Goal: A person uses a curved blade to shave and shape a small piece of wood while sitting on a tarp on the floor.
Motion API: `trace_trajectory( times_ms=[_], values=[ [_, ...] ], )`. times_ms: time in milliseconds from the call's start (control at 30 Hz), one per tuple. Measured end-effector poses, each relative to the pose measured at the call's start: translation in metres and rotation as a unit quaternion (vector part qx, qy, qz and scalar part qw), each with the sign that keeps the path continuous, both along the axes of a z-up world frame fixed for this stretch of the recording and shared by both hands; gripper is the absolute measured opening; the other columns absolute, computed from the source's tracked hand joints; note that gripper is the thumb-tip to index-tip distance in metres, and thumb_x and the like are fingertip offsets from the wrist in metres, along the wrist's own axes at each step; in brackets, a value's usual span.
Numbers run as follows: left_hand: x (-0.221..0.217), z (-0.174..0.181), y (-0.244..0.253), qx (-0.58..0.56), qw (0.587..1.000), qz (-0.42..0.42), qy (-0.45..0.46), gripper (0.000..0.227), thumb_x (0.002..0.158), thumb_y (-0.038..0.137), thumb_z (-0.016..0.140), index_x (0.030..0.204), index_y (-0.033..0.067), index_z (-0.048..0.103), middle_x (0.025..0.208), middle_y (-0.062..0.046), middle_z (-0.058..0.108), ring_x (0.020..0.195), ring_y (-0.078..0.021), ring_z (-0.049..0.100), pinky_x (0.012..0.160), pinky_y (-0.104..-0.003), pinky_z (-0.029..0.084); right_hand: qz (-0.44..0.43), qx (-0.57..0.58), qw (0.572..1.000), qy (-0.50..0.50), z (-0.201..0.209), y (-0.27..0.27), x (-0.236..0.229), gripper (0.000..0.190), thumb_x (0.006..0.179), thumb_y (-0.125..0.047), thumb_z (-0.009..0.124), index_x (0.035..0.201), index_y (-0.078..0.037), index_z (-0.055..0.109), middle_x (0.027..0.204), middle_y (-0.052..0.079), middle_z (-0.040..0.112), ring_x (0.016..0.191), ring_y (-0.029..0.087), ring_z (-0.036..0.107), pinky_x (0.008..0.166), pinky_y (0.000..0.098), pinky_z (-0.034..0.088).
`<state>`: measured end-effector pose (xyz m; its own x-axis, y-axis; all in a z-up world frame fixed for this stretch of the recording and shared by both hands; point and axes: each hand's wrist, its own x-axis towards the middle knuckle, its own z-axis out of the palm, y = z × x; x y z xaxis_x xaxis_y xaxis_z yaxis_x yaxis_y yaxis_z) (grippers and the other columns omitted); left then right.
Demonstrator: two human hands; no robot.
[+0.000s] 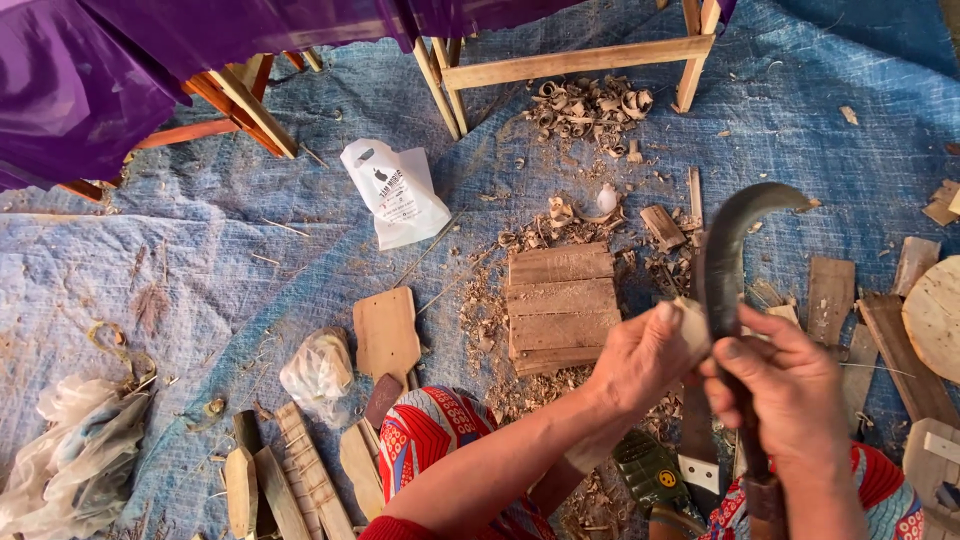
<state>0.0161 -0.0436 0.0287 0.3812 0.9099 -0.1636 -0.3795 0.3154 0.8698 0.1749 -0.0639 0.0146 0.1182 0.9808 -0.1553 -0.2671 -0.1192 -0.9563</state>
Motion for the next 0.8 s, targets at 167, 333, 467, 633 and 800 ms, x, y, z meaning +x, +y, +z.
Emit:
trace_trajectory(
  times_ms=[167, 333, 467, 633, 800],
  values=[
    [0.008, -0.022, 0.011, 0.012, 0.998, 0.005, 0.066, 0.072, 0.088, 0.084, 0.04, 0.089, 0.0149, 0.06, 0.073, 0.001, 0.053, 0.064, -0.0113, 0.049, 0.052, -0.028, 0.044, 0.026, 0.025, 0.999, 0.034, 0.001, -0.006, -0.001, 0.061, 0.083, -0.006, 0.071, 0.143, -0.014, 0.062, 0.076, 0.018, 0.073, 0.041, 0.015, 0.061, 0.026, 0.0247, 0.045],
    [0.002, -0.055, 0.039, 0.074, 0.981, 0.042, 0.172, 0.06, 0.107, 0.063, 0.032, 0.07, 0.0189, 0.051, 0.064, 0.004, 0.052, 0.066, -0.0082, 0.047, 0.061, -0.028, 0.041, 0.067, -0.019, 0.997, 0.029, 0.004, -0.006, -0.025, 0.108, 0.083, -0.01, 0.067, 0.172, -0.028, 0.009, 0.074, 0.028, 0.064, 0.042, 0.024, 0.054, 0.026, 0.0322, 0.036],
    [-0.001, -0.052, 0.035, 0.13, 0.983, 0.012, 0.128, 0.058, 0.108, 0.064, 0.029, 0.081, 0.021, 0.058, 0.067, 0.005, 0.051, 0.066, -0.011, 0.048, 0.064, -0.028, 0.045, 0.049, -0.028, 0.998, 0.031, 0.006, -0.005, -0.015, 0.097, 0.08, -0.007, 0.07, 0.167, -0.027, 0.033, 0.074, 0.024, 0.07, 0.041, 0.019, 0.057, 0.026, 0.0286, 0.042],
    [0.007, -0.044, 0.022, 0.077, 0.996, 0.031, -0.014, 0.055, 0.11, 0.057, 0.041, 0.09, 0.0092, 0.059, 0.067, -0.004, 0.058, 0.059, -0.0147, 0.058, 0.053, -0.03, 0.048, 0.015, -0.019, 1.0, -0.009, 0.006, -0.005, -0.014, 0.085, 0.082, -0.002, 0.067, 0.161, -0.017, 0.043, 0.073, 0.029, 0.067, 0.037, 0.028, 0.055, 0.023, 0.035, 0.041],
    [0.008, -0.015, 0.006, 0.023, 0.999, -0.015, 0.027, 0.068, 0.094, 0.079, 0.042, 0.098, 0.0145, 0.063, 0.074, 0.002, 0.054, 0.065, -0.01, 0.046, 0.054, -0.025, 0.036, -0.018, -0.029, 0.999, 0.005, 0.002, -0.005, 0.013, 0.049, 0.083, -0.006, 0.073, 0.131, -0.017, 0.068, 0.076, 0.02, 0.072, 0.042, 0.02, 0.059, 0.028, 0.0288, 0.044]
  ],
)
